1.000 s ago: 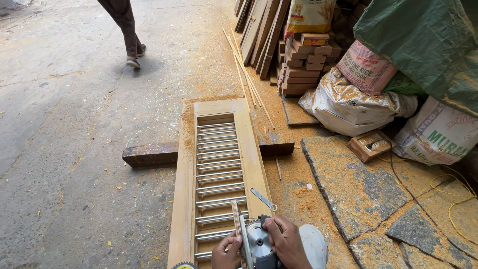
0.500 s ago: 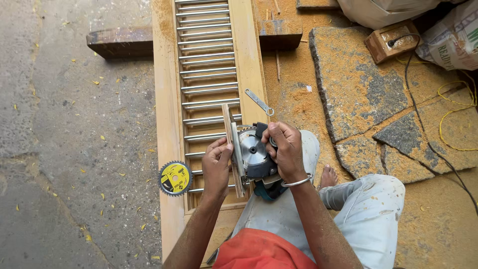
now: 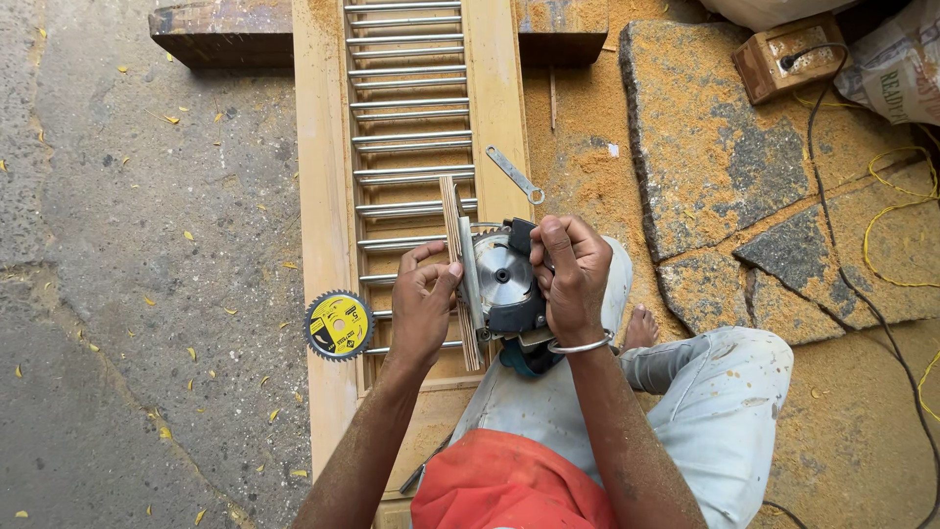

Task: The person changes the blade on a circular saw, then uses the saw to cut a wooden door panel. The person is sitting on the ground while performing the task.

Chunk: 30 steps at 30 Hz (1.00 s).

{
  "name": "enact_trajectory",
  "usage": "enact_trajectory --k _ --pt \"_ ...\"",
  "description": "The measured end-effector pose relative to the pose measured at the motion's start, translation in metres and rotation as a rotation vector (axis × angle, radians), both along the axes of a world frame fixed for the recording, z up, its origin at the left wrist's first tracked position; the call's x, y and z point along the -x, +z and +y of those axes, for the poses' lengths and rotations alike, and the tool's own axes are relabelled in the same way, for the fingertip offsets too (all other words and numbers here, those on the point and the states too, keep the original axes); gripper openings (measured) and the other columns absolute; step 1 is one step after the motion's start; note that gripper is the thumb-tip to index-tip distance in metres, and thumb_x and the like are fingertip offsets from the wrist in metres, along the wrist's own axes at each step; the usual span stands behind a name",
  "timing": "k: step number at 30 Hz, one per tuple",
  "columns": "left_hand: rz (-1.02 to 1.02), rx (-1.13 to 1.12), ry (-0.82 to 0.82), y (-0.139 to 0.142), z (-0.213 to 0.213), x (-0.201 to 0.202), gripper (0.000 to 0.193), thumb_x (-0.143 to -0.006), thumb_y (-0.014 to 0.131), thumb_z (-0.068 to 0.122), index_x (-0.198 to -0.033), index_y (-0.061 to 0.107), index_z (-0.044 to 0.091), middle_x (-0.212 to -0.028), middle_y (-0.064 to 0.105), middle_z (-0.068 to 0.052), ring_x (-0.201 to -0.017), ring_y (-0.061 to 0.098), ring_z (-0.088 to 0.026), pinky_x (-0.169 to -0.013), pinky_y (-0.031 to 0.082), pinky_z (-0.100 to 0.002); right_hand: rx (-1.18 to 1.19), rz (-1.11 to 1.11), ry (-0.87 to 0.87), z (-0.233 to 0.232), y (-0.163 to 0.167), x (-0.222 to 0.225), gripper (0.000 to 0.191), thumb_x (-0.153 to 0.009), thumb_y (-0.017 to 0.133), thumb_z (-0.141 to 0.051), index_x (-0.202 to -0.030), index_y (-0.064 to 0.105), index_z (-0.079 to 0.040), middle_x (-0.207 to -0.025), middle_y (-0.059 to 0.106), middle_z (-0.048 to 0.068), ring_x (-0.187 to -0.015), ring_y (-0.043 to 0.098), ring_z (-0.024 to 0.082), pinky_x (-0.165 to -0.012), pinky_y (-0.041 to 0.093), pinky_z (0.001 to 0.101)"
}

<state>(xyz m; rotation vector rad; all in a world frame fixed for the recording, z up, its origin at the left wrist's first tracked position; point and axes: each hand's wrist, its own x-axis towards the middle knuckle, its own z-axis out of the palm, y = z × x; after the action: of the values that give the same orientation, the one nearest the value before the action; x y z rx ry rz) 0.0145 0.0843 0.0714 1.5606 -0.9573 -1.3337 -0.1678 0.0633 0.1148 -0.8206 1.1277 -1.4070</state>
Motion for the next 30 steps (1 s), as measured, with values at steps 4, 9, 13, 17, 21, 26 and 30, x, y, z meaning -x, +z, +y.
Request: enact_trajectory --k 4,9,13,17,21,26,30 --pt "-0.081 0.156 0.024 -0.011 0.003 0.003 0.029 -0.094 0.068 0.023 -0.083 0.076 -0.002 -0.136 0.054 -0.011 -0.123 0.056 -0.021 -0.085 0.057 -0.034 -0.048 0.117 0.084 -0.003 0.013 0.004 0.015 -0.098 0.067 -0.017 -0.097 0.065 -0.002 -0.07 0.059 0.001 -0.05 0.041 0.003 -0.042 0.028 0.0209" --pt "-0.166 0.257 0.027 -0.021 0.007 0.002 0.03 -0.097 0.069 0.022 -0.083 0.076 -0.003 -0.136 0.055 -0.013 -0.13 0.052 -0.026 -0.108 0.041 -0.04 0.3 0.782 0.068 0.008 0.034 0.01 0.025 -0.098 0.062 -0.009 -0.119 0.055 0.002 -0.071 0.063 0.003 -0.061 0.061 0.012 -0.054 0.046 0.0294" --pt "-0.091 0.155 0.052 -0.018 0.007 0.002 0.028 -0.095 0.066 0.024 -0.082 0.073 0.0 -0.136 0.053 -0.01 -0.128 0.052 -0.024 -0.101 0.046 -0.04 0.29 1.412 0.394 0.011 0.039 0.0 0.016 -0.093 0.067 -0.012 -0.107 0.062 -0.006 -0.061 0.065 0.008 -0.056 0.067 0.026 -0.05 0.049 0.0421" --pt "-0.125 0.25 0.043 -0.013 0.006 0.005 0.027 -0.098 0.065 0.021 -0.083 0.073 0.0 -0.136 0.054 -0.013 -0.131 0.05 -0.025 -0.11 0.04 -0.04 0.425 1.45 0.413 0.016 0.042 0.002 0.03 -0.085 0.068 -0.005 -0.114 0.069 -0.01 -0.061 0.065 0.013 -0.053 0.066 0.031 -0.05 0.05 0.0451" --pt "-0.137 0.234 0.052 -0.013 0.007 0.006 0.028 -0.099 0.064 0.021 -0.082 0.072 0.0 -0.135 0.053 -0.014 -0.13 0.05 -0.025 -0.109 0.04 -0.041 0.523 1.318 0.247 0.022 0.037 0.005 0.029 -0.095 0.066 -0.003 -0.124 0.066 -0.005 -0.066 0.067 0.011 -0.052 0.066 0.024 -0.051 0.05 0.0401" --pt "-0.126 0.247 0.029 -0.015 0.009 0.0 0.031 -0.103 0.059 0.024 -0.088 0.069 -0.001 -0.133 0.056 -0.014 -0.126 0.053 -0.026 -0.108 0.041 -0.041 0.394 1.284 0.225 0.02 0.019 0.008 0.029 -0.097 0.066 -0.007 -0.126 0.063 -0.004 -0.071 0.07 0.013 -0.054 0.068 0.026 -0.053 0.051 0.0398" --pt "0.154 0.148 0.075 -0.02 0.016 -0.002 0.03 -0.103 0.052 0.027 -0.098 0.065 0.0 -0.13 0.054 -0.011 -0.112 0.059 -0.019 -0.092 0.055 -0.036 0.309 1.355 0.24 0.015 0.006 0.015 0.031 -0.098 0.072 -0.016 -0.125 0.061 -0.006 -0.073 0.07 0.015 -0.06 0.069 0.031 -0.055 0.052 0.0435"
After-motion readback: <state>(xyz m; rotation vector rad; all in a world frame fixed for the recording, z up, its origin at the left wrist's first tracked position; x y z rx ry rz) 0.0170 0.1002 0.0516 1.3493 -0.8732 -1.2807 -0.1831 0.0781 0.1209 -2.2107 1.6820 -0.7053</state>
